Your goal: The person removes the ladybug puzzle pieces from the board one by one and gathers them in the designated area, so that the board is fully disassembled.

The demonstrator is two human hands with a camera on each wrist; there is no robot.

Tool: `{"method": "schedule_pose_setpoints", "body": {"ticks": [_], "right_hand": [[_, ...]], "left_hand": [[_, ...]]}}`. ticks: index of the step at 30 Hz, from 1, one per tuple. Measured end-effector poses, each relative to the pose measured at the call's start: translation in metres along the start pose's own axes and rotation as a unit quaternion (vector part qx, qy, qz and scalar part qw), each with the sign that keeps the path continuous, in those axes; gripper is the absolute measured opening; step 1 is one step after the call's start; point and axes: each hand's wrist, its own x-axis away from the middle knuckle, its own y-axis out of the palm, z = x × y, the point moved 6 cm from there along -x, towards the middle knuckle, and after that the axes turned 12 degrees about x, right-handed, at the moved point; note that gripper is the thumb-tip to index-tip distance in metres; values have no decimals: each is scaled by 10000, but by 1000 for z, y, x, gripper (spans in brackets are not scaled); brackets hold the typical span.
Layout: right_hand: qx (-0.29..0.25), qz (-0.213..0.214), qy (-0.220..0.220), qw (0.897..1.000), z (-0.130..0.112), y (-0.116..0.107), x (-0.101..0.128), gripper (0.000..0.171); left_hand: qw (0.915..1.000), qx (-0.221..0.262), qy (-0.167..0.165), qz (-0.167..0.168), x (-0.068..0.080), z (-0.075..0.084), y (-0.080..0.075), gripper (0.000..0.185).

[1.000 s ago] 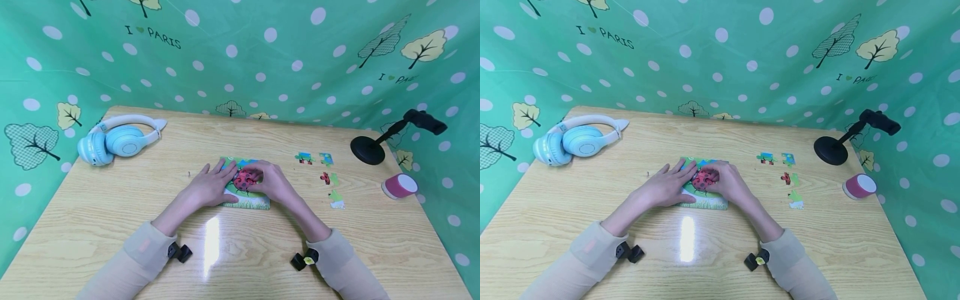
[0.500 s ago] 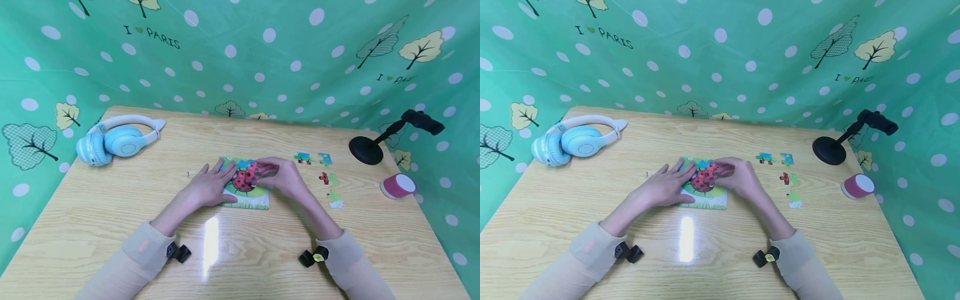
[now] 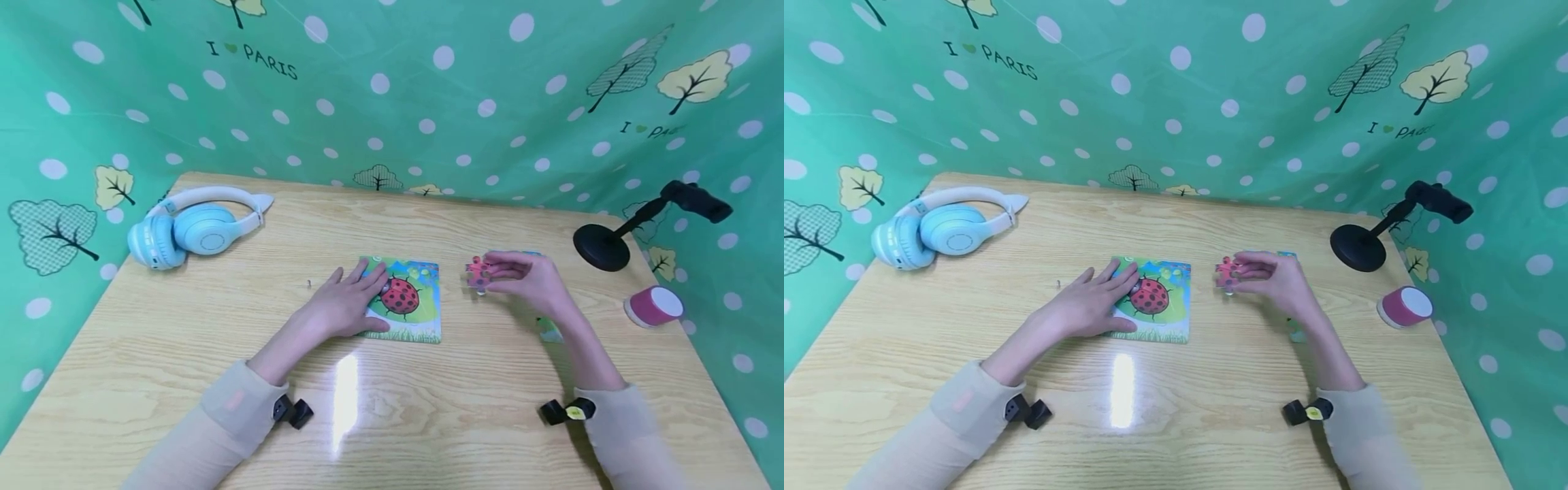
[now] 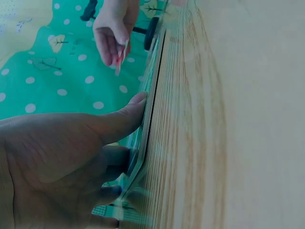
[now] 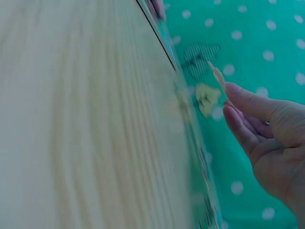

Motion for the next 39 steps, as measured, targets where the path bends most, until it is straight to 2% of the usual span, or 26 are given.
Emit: {"method": "schedule_pose_setpoints", "body": {"ticks": [8, 15, 23, 30, 39], "right_hand": [[183, -28, 425, 9989, 29, -29, 11, 62], [379, -106, 423, 9983, 38, -34, 10, 63], [607, -302, 644, 9956, 46, -33, 10, 65], [1187, -230, 478, 9915, 46, -30, 8, 61], [2047, -48, 315, 9783, 40, -28, 8, 54]], "left_hand": [[10000, 50, -13, 15, 0, 1, 0, 96], [10000, -15, -7, 0, 0, 0, 1, 96], [10000, 1, -5, -15, -1, 0, 0, 96], [10000, 16, -26, -35, -1, 1, 0, 96], [10000, 52, -31, -20, -1, 1, 0, 95]]}}
